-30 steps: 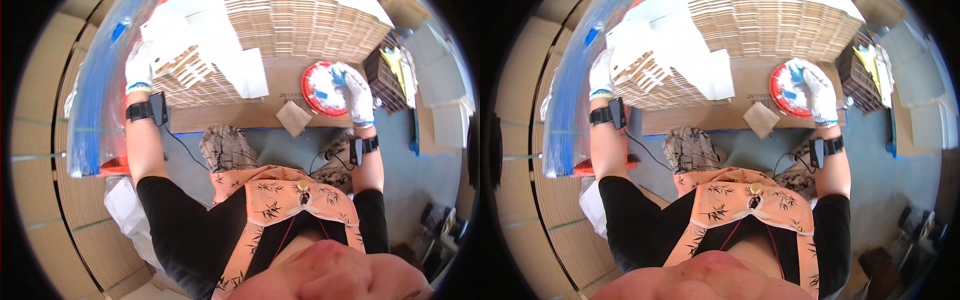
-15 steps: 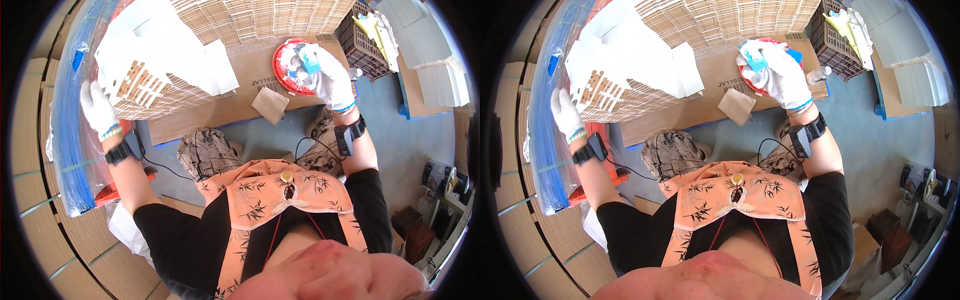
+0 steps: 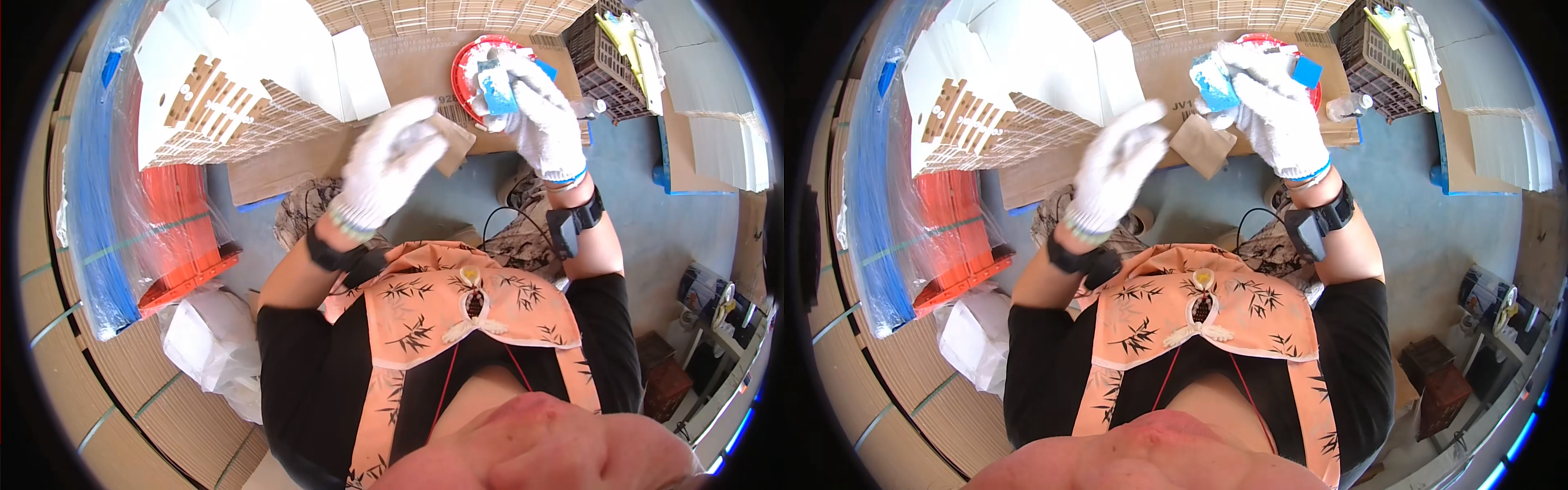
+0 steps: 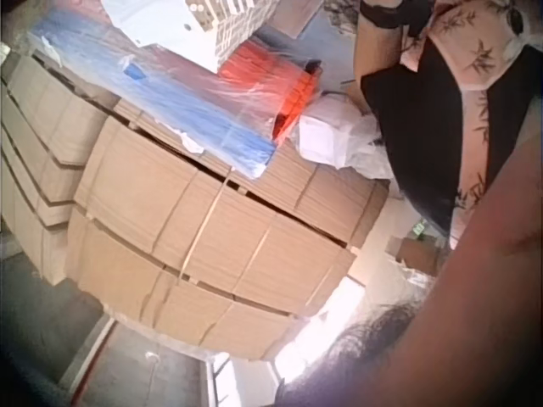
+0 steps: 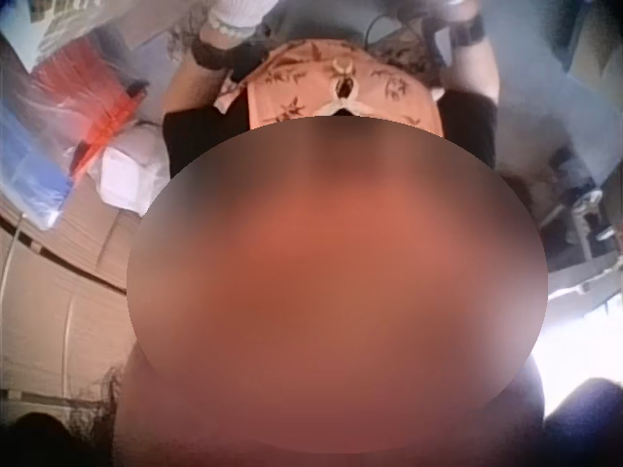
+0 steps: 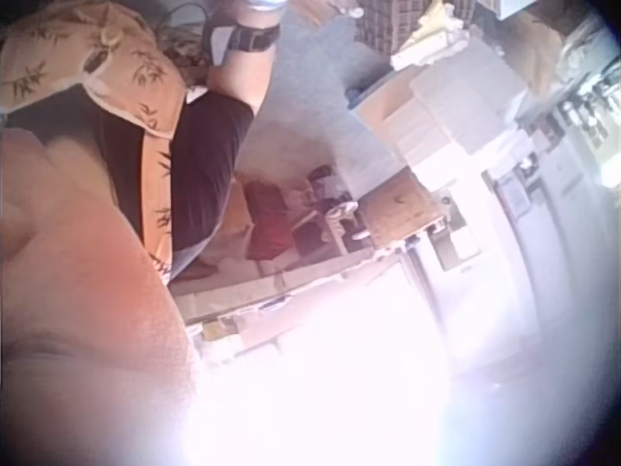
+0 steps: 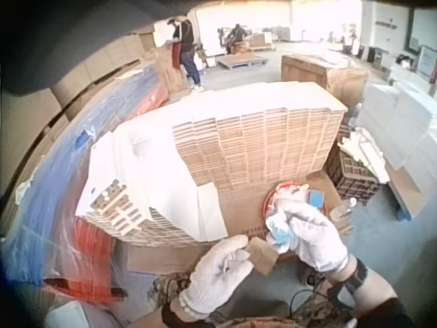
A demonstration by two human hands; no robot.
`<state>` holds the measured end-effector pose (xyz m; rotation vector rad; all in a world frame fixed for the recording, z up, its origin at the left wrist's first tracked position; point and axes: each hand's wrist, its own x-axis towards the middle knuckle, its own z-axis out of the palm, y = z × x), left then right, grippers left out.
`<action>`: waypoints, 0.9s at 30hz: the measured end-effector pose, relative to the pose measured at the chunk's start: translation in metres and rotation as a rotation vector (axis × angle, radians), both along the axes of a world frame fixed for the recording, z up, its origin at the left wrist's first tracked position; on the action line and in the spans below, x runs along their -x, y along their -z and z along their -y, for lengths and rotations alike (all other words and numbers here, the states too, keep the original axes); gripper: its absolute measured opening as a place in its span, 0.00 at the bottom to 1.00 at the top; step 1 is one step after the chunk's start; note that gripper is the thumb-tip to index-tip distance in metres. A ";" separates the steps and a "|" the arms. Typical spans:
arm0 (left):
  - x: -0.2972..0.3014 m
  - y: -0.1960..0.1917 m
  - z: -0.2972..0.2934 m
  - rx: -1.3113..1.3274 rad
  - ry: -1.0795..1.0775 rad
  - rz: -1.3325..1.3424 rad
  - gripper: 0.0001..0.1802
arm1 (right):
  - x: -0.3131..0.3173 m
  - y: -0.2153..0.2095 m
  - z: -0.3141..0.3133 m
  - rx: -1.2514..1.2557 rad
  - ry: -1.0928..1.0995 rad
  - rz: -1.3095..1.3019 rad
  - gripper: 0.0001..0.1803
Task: The recorder applies white filler to the edges and surfaces of furniture panels using a sponge and a scraper to fix imperfections.
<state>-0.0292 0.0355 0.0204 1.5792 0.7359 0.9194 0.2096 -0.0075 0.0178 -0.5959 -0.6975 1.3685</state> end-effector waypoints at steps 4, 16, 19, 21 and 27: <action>-0.047 0.021 -0.001 0.154 0.125 0.063 0.20 | 0.034 0.017 0.005 0.153 0.148 -0.039 0.25; -0.020 0.043 -0.045 0.507 -0.157 -0.048 0.18 | -0.058 0.108 0.031 1.016 -0.165 1.193 0.21; -0.019 0.040 -0.043 0.532 -0.147 -0.112 0.19 | -0.098 0.165 0.059 0.957 -0.390 1.551 0.23; -0.021 0.030 -0.037 0.607 -0.145 -0.148 0.19 | -0.103 0.172 0.066 0.870 -0.539 1.759 0.23; -0.028 0.026 -0.032 0.531 -0.078 -0.376 0.17 | -0.117 0.146 0.053 0.818 -0.551 1.883 0.22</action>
